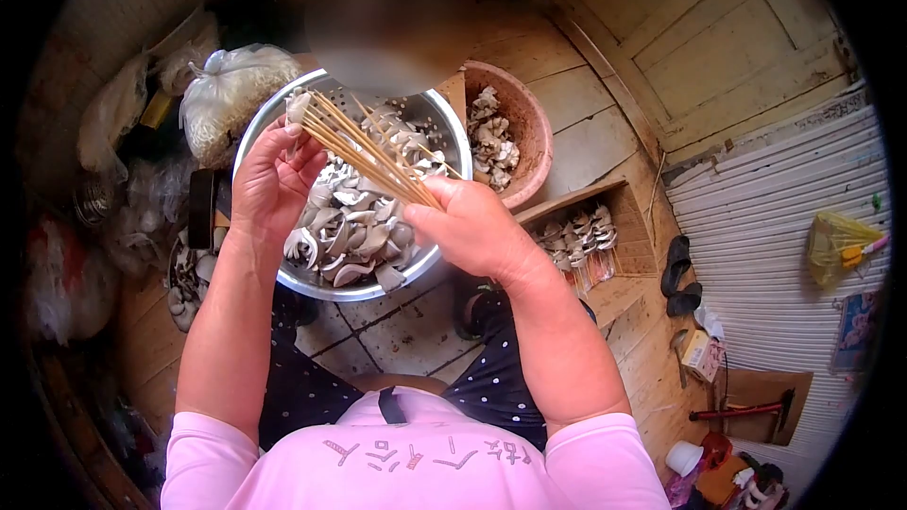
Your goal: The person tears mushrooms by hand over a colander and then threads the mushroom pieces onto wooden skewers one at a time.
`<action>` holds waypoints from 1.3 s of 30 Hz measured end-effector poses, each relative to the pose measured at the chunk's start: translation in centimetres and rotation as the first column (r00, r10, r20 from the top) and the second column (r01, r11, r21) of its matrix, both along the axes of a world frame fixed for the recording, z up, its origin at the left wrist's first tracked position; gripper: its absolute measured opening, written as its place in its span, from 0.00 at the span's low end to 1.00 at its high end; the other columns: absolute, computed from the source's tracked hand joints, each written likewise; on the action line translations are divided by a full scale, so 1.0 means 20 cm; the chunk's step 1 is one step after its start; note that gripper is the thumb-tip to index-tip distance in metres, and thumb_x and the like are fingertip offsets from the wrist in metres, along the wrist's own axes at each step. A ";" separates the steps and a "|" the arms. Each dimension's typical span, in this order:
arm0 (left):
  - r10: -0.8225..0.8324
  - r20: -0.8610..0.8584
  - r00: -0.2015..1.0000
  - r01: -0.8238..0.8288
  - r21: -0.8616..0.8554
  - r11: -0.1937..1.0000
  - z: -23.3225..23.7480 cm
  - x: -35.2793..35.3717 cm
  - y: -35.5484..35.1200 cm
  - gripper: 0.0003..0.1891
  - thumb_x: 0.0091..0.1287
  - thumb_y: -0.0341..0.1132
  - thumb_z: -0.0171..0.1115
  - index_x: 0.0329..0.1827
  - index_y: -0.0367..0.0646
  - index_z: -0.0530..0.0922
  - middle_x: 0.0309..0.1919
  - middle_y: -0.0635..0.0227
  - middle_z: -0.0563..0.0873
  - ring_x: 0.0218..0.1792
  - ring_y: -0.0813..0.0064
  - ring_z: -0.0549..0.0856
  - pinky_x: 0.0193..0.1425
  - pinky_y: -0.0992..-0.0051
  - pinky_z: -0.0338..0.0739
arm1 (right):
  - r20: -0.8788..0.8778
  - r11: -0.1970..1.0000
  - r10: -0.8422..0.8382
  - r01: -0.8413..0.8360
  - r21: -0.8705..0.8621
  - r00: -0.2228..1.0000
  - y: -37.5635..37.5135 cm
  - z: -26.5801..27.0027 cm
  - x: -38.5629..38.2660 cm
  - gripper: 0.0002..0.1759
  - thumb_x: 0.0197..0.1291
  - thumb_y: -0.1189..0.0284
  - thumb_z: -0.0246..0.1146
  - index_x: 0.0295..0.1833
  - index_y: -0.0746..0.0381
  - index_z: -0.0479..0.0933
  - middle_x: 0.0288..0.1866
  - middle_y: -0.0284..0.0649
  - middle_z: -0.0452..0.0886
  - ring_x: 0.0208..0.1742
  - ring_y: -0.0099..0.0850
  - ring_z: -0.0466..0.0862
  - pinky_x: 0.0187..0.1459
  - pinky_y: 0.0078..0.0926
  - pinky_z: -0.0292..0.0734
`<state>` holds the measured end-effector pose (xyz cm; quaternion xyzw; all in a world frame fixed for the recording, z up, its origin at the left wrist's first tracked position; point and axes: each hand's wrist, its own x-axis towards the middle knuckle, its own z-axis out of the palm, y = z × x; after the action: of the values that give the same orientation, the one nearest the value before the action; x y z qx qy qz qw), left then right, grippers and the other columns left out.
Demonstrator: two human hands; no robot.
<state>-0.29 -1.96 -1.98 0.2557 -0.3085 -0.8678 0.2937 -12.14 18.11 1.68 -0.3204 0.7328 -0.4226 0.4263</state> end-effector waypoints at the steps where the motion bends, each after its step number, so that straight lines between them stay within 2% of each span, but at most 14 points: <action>1: 0.000 0.000 1.000 0.000 0.000 1.000 0.00 0.00 0.00 0.12 0.65 0.27 0.61 0.50 0.38 0.74 0.38 0.63 0.84 0.37 0.73 0.86 0.40 0.76 0.87 | 0.000 1.000 0.000 0.000 0.000 1.000 0.00 0.00 0.00 0.09 0.67 0.67 0.59 0.38 0.61 0.76 0.25 0.28 0.77 0.18 0.14 0.71 0.19 0.12 0.65; 8: 0.054 0.032 0.998 -0.057 0.091 0.994 -0.06 0.02 -0.04 0.14 0.67 0.33 0.56 0.54 0.37 0.73 0.41 0.63 0.84 0.41 0.68 0.86 0.48 0.69 0.84 | 0.080 0.996 -0.066 0.071 -0.054 0.995 -0.01 -0.02 0.01 0.10 0.71 0.67 0.54 0.42 0.62 0.76 0.25 0.28 0.76 0.18 0.13 0.70 0.20 0.11 0.65; 10: -0.097 -0.171 0.980 0.110 0.069 0.992 -0.02 0.02 0.00 0.15 0.62 0.30 0.57 0.52 0.40 0.72 0.45 0.59 0.83 0.39 0.66 0.86 0.45 0.69 0.83 | 0.133 0.993 -0.096 0.104 -0.060 0.986 -0.02 -0.02 0.01 0.11 0.72 0.67 0.54 0.43 0.62 0.76 0.25 0.28 0.76 0.18 0.13 0.70 0.20 0.11 0.65; 11: -0.158 -0.176 0.972 0.168 0.042 0.985 -0.02 0.02 0.04 0.16 0.62 0.29 0.54 0.53 0.38 0.72 0.47 0.57 0.84 0.39 0.67 0.86 0.46 0.68 0.85 | 0.161 0.994 -0.089 0.098 -0.052 0.983 -0.02 -0.02 0.02 0.11 0.72 0.66 0.53 0.44 0.63 0.75 0.24 0.28 0.76 0.18 0.13 0.70 0.20 0.11 0.65; 14: -0.423 -0.220 0.879 0.431 -0.012 0.902 -0.06 0.01 0.12 0.13 0.58 0.28 0.59 0.47 0.39 0.77 0.53 0.53 0.82 0.38 0.65 0.87 0.43 0.70 0.85 | 0.204 0.996 -0.063 0.074 -0.049 0.977 -0.04 -0.03 0.04 0.11 0.69 0.66 0.53 0.43 0.63 0.75 0.23 0.30 0.75 0.19 0.17 0.73 0.22 0.15 0.68; 18: -0.509 -0.236 0.828 0.514 -0.045 0.857 -0.04 0.01 0.12 0.11 0.57 0.28 0.60 0.44 0.39 0.78 0.58 0.47 0.78 0.36 0.67 0.87 0.42 0.69 0.84 | 0.239 1.000 0.016 -0.018 0.006 0.971 -0.06 -0.04 0.07 0.11 0.70 0.66 0.53 0.42 0.62 0.75 0.23 0.32 0.75 0.19 0.19 0.73 0.23 0.16 0.69; 23: -0.437 -0.169 0.883 0.439 -0.027 0.898 -0.04 0.00 0.13 0.13 0.58 0.28 0.61 0.46 0.37 0.77 0.48 0.52 0.84 0.33 0.69 0.87 0.40 0.71 0.85 | 0.165 0.996 0.094 -0.094 -0.003 0.982 -0.07 -0.07 0.05 0.12 0.70 0.66 0.54 0.40 0.64 0.74 0.23 0.33 0.76 0.19 0.20 0.74 0.23 0.20 0.69; 25: -0.324 -0.172 0.930 0.331 0.018 0.943 -0.04 -0.01 0.12 0.10 0.59 0.26 0.61 0.44 0.40 0.76 0.36 0.61 0.86 0.36 0.66 0.89 0.41 0.71 0.83 | 0.134 0.995 0.095 -0.095 -0.007 0.986 -0.07 -0.07 0.06 0.12 0.69 0.66 0.54 0.40 0.64 0.75 0.23 0.33 0.76 0.19 0.21 0.73 0.23 0.21 0.69; 29: -0.249 -0.159 0.955 0.260 0.056 0.964 -0.03 0.00 0.09 0.11 0.60 0.26 0.61 0.46 0.37 0.74 0.37 0.62 0.85 0.36 0.69 0.88 0.47 0.68 0.85 | 0.000 0.994 0.100 -0.100 -0.037 0.995 -0.08 -0.08 0.06 0.12 0.68 0.67 0.55 0.40 0.65 0.75 0.24 0.34 0.77 0.22 0.21 0.74 0.27 0.23 0.71; 33: -0.163 -0.136 0.977 0.174 0.069 0.982 -0.04 0.00 0.07 0.11 0.60 0.26 0.61 0.46 0.38 0.74 0.37 0.62 0.85 0.36 0.69 0.88 0.46 0.69 0.86 | 0.048 0.999 0.046 -0.046 0.005 0.998 -0.07 -0.07 0.05 0.12 0.68 0.67 0.56 0.41 0.66 0.76 0.25 0.34 0.78 0.26 0.22 0.76 0.31 0.25 0.73; 35: -0.101 -0.129 0.986 0.115 0.110 0.987 -0.04 0.00 0.06 0.11 0.60 0.25 0.61 0.45 0.38 0.74 0.37 0.62 0.85 0.37 0.68 0.88 0.46 0.68 0.86 | -0.121 0.992 0.053 -0.066 -0.106 0.991 -0.06 -0.11 0.04 0.13 0.69 0.69 0.57 0.52 0.65 0.76 0.31 0.33 0.78 0.29 0.20 0.76 0.33 0.21 0.73; 36: -0.100 -0.129 0.987 0.114 0.110 0.987 -0.04 0.00 0.06 0.11 0.60 0.25 0.61 0.45 0.38 0.74 0.37 0.62 0.85 0.37 0.68 0.88 0.46 0.68 0.86 | -0.121 0.992 0.054 -0.067 -0.105 0.991 -0.07 -0.12 0.04 0.13 0.69 0.69 0.57 0.52 0.65 0.76 0.31 0.33 0.78 0.29 0.20 0.76 0.33 0.21 0.73; 38: -0.123 -0.160 0.979 0.139 0.094 0.986 -0.04 0.00 0.05 0.11 0.60 0.26 0.61 0.45 0.38 0.75 0.37 0.62 0.85 0.36 0.68 0.88 0.46 0.67 0.86 | -0.346 0.988 0.056 -0.102 -0.118 0.936 -0.07 -0.12 0.04 0.13 0.69 0.70 0.57 0.53 0.65 0.75 0.34 0.38 0.80 0.35 0.27 0.78 0.40 0.26 0.74; 39: -0.121 -0.160 0.980 0.137 0.094 0.986 -0.04 0.00 0.05 0.11 0.60 0.26 0.61 0.45 0.38 0.75 0.37 0.62 0.85 0.36 0.68 0.88 0.46 0.67 0.86 | -0.347 0.988 0.057 -0.104 -0.118 0.936 -0.07 -0.12 0.05 0.13 0.69 0.70 0.57 0.53 0.65 0.75 0.34 0.38 0.80 0.35 0.27 0.78 0.40 0.26 0.74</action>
<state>-0.21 -0.92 -2.70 0.1822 -0.2551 -0.9172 0.2458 -11.16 16.81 -0.72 -0.4467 0.7519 -0.3910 0.2869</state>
